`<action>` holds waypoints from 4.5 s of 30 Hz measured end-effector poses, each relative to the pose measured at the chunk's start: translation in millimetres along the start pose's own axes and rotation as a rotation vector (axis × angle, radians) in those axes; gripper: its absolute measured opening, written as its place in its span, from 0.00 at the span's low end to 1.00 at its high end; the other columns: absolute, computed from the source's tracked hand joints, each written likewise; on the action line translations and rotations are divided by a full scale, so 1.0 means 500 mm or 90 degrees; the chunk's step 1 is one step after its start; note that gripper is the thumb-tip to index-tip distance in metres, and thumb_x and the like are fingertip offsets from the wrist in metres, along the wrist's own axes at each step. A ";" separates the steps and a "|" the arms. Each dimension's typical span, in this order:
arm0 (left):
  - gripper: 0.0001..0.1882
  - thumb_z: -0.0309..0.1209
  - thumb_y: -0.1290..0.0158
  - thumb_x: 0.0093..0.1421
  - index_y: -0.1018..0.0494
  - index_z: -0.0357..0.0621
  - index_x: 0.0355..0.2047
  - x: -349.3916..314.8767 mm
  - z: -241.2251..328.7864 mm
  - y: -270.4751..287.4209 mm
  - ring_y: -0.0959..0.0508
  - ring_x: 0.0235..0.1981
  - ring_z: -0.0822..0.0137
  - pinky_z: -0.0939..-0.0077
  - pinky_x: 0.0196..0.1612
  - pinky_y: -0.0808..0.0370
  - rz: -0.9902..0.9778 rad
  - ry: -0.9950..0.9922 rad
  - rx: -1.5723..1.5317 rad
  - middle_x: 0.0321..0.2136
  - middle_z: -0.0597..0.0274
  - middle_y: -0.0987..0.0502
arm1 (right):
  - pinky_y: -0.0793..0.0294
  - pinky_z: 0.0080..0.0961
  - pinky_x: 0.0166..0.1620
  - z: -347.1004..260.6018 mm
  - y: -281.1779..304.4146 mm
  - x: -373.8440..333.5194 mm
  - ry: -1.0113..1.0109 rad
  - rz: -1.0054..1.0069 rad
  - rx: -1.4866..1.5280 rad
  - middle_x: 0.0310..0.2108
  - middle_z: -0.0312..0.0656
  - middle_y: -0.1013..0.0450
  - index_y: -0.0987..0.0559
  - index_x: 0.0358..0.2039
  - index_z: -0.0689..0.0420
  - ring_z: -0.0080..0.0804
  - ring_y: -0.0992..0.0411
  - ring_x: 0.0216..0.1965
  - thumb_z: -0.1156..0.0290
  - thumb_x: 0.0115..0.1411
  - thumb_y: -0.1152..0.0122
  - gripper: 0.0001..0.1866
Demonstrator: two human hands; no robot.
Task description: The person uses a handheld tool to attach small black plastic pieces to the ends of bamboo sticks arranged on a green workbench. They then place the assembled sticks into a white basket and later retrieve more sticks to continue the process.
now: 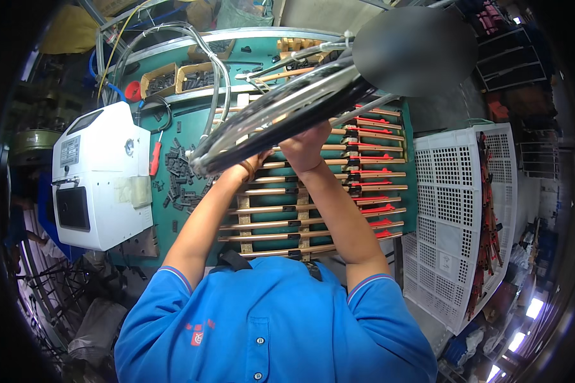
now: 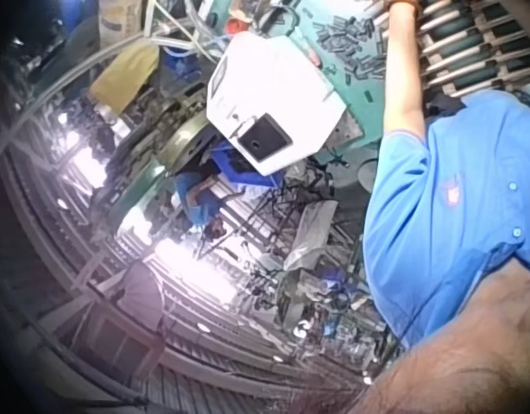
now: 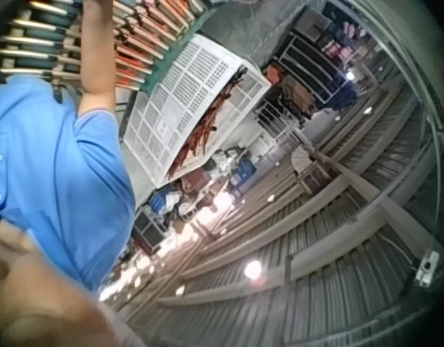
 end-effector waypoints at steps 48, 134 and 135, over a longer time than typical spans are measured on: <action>0.19 0.27 0.40 0.47 0.27 0.46 0.42 -0.087 0.127 0.058 0.25 0.44 0.54 0.63 0.47 0.29 0.063 -0.047 -0.002 0.44 0.59 0.25 | 0.26 0.22 0.32 -0.109 0.117 0.031 -0.236 0.183 0.225 0.23 0.41 0.25 0.26 0.31 0.62 0.25 0.27 0.24 0.77 0.55 0.43 0.03; 0.14 0.44 0.58 0.67 0.35 0.49 0.33 -0.214 0.158 -0.113 0.39 0.14 0.78 0.82 0.19 0.38 -0.210 0.642 -1.153 0.18 0.70 0.35 | 0.28 0.21 0.29 -0.222 0.141 0.025 -0.200 0.149 0.262 0.28 0.42 0.28 0.31 0.42 0.64 0.24 0.29 0.24 0.81 0.55 0.46 0.14; 0.17 0.48 0.60 0.67 0.33 0.48 0.39 -0.216 0.151 -0.105 0.43 0.11 0.79 0.83 0.16 0.42 -0.181 0.672 -1.109 0.16 0.71 0.36 | 0.28 0.22 0.29 -0.219 0.143 0.031 -0.194 0.169 0.296 0.28 0.42 0.28 0.31 0.42 0.64 0.23 0.29 0.24 0.81 0.55 0.45 0.13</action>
Point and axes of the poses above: each hand's wrist, its own x-axis towards the middle knuckle, its own y-axis out of the back of the hand, z = x × y, the point moved 8 cm from there along x, towards the middle knuckle
